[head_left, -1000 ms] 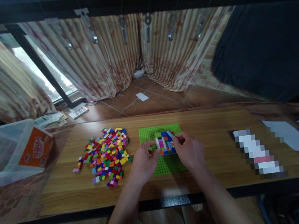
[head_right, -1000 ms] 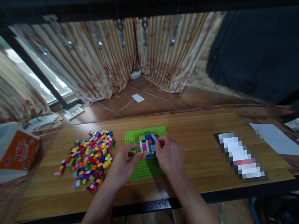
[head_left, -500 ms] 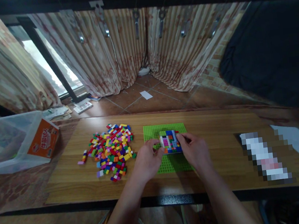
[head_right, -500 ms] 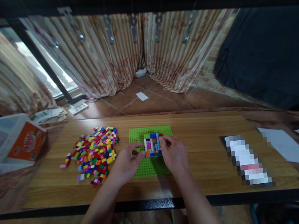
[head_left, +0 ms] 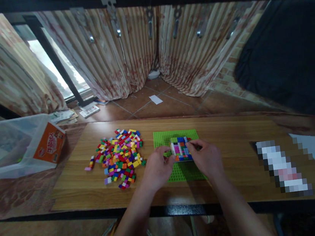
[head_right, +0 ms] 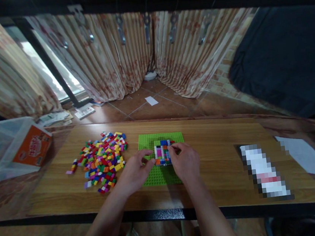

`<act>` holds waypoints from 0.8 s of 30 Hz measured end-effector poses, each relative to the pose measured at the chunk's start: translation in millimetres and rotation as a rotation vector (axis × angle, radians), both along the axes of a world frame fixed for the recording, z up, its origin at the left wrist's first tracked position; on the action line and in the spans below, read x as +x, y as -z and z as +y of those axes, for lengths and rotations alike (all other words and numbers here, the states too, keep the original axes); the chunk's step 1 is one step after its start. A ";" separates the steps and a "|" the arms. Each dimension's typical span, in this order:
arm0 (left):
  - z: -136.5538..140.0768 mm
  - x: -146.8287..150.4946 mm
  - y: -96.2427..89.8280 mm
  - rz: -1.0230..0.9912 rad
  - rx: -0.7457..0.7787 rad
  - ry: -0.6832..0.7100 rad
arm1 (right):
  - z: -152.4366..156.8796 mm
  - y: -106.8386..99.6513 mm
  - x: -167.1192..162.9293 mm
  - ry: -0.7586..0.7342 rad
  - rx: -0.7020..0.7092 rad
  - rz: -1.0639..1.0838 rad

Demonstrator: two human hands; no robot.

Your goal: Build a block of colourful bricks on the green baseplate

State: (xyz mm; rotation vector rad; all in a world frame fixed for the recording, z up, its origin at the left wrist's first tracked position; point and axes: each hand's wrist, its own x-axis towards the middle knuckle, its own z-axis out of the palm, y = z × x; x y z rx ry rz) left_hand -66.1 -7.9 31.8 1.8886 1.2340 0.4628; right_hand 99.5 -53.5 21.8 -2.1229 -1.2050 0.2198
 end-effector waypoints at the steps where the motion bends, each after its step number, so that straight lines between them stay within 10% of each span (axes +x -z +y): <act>1: -0.3 0.1 -0.3 0.003 0.003 0.002 | 0.4 -0.1 -1.0 0.002 -0.005 -0.019; 24: -3.3 1.2 -1.8 -0.015 -0.021 0.023 | 0.7 4.5 -2.1 -0.068 -0.003 -0.052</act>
